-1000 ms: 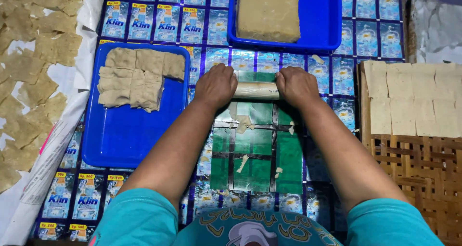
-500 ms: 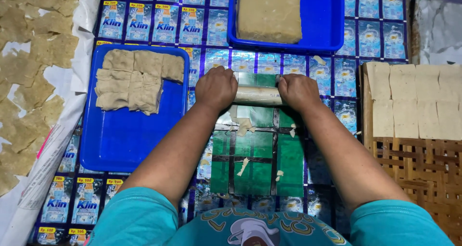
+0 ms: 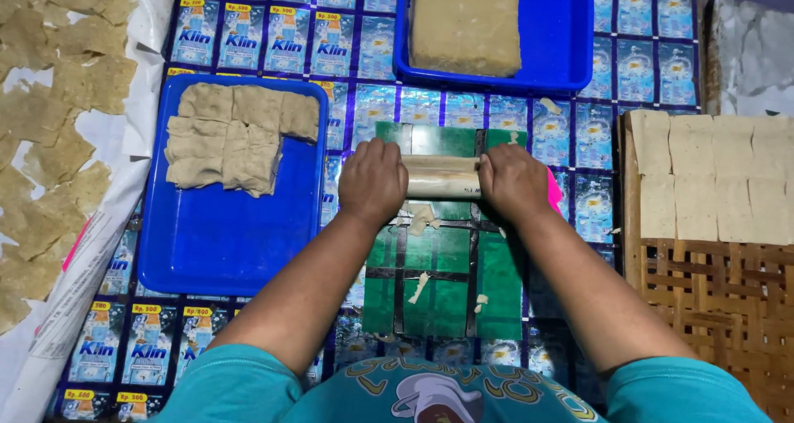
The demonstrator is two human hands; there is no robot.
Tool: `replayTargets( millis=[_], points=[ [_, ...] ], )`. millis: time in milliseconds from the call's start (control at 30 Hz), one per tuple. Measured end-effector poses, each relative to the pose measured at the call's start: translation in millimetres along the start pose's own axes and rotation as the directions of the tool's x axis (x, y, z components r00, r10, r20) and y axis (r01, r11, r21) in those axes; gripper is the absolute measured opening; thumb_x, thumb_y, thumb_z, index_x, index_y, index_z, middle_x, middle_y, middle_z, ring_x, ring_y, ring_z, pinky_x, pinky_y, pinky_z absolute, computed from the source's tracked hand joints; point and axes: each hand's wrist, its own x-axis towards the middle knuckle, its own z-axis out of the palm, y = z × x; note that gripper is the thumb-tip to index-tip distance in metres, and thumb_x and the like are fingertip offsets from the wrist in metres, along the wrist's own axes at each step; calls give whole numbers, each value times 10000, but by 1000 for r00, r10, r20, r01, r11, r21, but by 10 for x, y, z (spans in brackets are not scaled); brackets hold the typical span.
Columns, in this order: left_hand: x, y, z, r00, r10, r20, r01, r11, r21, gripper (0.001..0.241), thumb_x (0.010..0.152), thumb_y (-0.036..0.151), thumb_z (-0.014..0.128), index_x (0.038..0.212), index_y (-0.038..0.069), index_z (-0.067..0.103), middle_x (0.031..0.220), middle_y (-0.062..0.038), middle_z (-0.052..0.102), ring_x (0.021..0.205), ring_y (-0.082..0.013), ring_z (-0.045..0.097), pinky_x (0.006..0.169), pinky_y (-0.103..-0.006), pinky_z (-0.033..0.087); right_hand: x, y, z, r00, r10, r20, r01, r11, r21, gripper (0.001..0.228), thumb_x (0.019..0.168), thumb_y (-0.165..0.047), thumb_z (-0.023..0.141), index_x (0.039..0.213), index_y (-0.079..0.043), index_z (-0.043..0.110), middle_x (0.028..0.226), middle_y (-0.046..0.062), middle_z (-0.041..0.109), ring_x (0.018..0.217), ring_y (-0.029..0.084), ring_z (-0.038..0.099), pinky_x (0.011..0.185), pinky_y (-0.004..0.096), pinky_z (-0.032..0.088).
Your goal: Flattening, trimming, and arranging thin dough wrappers for food preparation at a floor-level workstation.
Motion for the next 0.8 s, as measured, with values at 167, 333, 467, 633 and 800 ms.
replayTargets(
  millis=[167, 333, 467, 633, 800],
  points=[
    [-99, 63, -67, 1000, -12, 3, 12, 1000, 1, 97, 855, 260, 508, 843, 164, 520, 800, -41, 490, 815, -288, 588, 669, -404, 491, -95, -168, -156, 983, -58, -171, 54, 998, -27, 297, 1007, -305, 532, 727, -209, 511, 685, 0, 500, 745, 225, 638, 647, 325, 524],
    [-36, -41, 169, 996, -68, 61, 70, 997, -32, 125, 834, 289, 500, 820, 169, 532, 776, -45, 504, 804, -292, 604, 657, -411, 500, -39, -66, 23, 993, 57, -101, -53, 998, 41, 351, 1018, -358, 540, 707, -197, 568, 658, 42, 565, 750, 274, 682, 618, 397, 544],
    [46, -63, 256, 970, -147, 193, 162, 984, -67, 218, 852, 313, 465, 802, 146, 595, 768, -60, 566, 791, -314, 637, 661, -433, 530, 96, -63, -22, 949, 282, 141, -285, 958, 6, 473, 1060, -441, 476, 754, -154, 693, 693, 128, 677, 774, 387, 715, 668, 510, 563],
    [378, -92, 232, 961, -181, 210, 190, 982, -23, 227, 860, 300, 459, 861, 141, 621, 830, -90, 605, 876, -339, 634, 775, -471, 490, 365, 50, 28, 920, 311, 240, -302, 950, -73, 562, 1080, -479, 406, 746, -157, 723, 696, 126, 701, 768, 400, 731, 700, 515, 565],
    [586, -106, 166, 945, -229, 232, 253, 964, -79, 167, 869, 288, 481, 962, 153, 509, 948, -92, 559, 1030, -337, 563, 986, -498, 381, 508, 170, 149, 961, 224, 159, -215, 974, -76, 528, 1083, -448, 400, 767, -159, 710, 699, 110, 705, 754, 388, 737, 674, 521, 564]
  ],
)
